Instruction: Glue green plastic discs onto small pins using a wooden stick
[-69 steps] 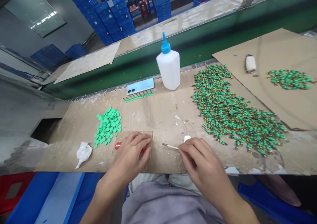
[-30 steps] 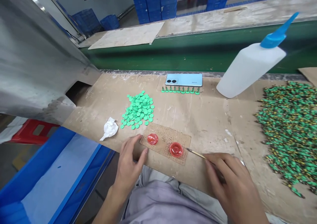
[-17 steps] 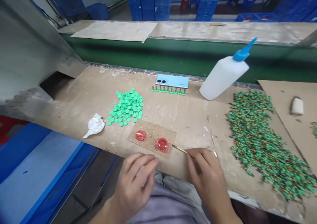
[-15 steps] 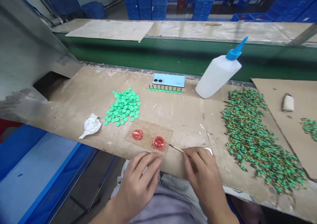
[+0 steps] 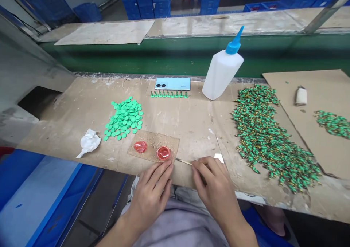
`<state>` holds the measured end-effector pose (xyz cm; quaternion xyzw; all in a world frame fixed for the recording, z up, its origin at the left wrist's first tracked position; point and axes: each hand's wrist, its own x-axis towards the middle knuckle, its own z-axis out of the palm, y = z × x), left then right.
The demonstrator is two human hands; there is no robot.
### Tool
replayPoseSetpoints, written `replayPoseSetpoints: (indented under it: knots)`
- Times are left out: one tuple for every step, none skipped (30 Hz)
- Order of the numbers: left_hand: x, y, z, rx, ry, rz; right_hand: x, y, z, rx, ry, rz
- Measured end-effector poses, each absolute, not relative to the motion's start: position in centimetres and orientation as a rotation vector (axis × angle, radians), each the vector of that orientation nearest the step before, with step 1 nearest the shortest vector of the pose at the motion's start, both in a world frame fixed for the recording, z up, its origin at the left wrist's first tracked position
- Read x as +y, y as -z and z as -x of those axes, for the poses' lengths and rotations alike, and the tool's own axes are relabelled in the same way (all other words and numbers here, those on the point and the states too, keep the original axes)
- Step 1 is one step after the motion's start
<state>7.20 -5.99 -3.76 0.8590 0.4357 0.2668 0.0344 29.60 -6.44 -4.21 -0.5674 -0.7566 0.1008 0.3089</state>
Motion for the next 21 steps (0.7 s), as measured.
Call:
replayPoseSetpoints:
  knots:
    - [-5.93, 3.72, -7.18, 1.334, -0.81, -2.651, -6.43, 4.19, -29.5, -2.005, -0.266, 1.493]
    - [-5.86, 3.69, -7.16, 1.329, -0.796, -2.662, -6.44, 4.16, -29.43, -2.01, -0.265, 1.487]
    - [-5.8, 3.67, -7.14, 1.326, -0.782, -2.672, -6.47, 4.12, -29.39, -2.014, -0.263, 1.481]
    - [-5.75, 3.67, -7.12, 1.322, -0.765, -2.681, -6.53, 4.09, -29.38, -2.019, -0.262, 1.475]
    - [-5.71, 3.68, -7.1, 1.318, -0.747, -2.688, -6.59, 4.05, -29.39, -2.024, -0.264, 1.469]
    - [-5.69, 3.71, -7.08, 1.316, -0.73, -2.691, -6.66, 4.03, -29.41, -2.028, -0.266, 1.464]
    - [-5.67, 3.74, -7.06, 1.314, -0.718, -2.694, -6.71, 4.02, -29.44, -2.032, -0.268, 1.459]
    - [-5.65, 3.77, -7.04, 1.312, -0.71, -2.698, -6.75, 4.03, -29.47, -2.035, -0.272, 1.457]
    - [-5.64, 3.79, -7.03, 1.31, -0.701, -2.706, -6.76, 4.06, -29.49, -2.037, -0.276, 1.456]
    - [-5.63, 3.78, -7.02, 1.308, -0.695, -2.715, -6.74, 4.1, -29.51, -2.036, -0.279, 1.455]
    - [-5.62, 3.75, -7.03, 1.305, -0.691, -2.727, -6.71, 4.15, -29.53, -2.033, -0.283, 1.455]
    - [-5.6, 3.7, -7.04, 1.303, -0.685, -2.739, -6.67, 4.21, -29.53, -2.03, -0.286, 1.452]
    - [-5.6, 3.62, -7.08, 1.303, -0.674, -2.751, -6.63, 4.26, -29.54, -2.027, -0.291, 1.45]
    - [-5.59, 3.52, -7.13, 1.308, -0.658, -2.762, -6.6, 4.3, -29.54, -2.023, -0.296, 1.449]
    - [-5.59, 3.41, -7.2, 1.319, -0.639, -2.772, -6.57, 4.32, -29.54, -2.018, -0.301, 1.448]
    - [-5.6, 3.31, -7.29, 1.332, -0.617, -2.782, -6.57, 4.32, -29.54, -2.013, -0.305, 1.447]
    - [-5.6, 3.21, -7.38, 1.348, -0.594, -2.791, -6.57, 4.31, -29.55, -2.008, -0.308, 1.446]
    - [-5.6, 3.11, -7.49, 1.362, -0.573, -2.799, -6.59, 4.29, -29.56, -2.003, -0.311, 1.446]
    - [-5.6, 3.02, -7.59, 1.373, -0.554, -2.805, -6.61, 4.25, -29.59, -2.0, -0.321, 1.445]
    - [-5.6, 2.94, -7.68, 1.382, -0.537, -2.808, -6.62, 4.21, -29.63, -1.998, -0.333, 1.444]
    - [-5.6, 2.87, -7.76, 1.387, -0.523, -2.81, -6.63, 4.18, -29.67, -1.996, -0.35, 1.446]
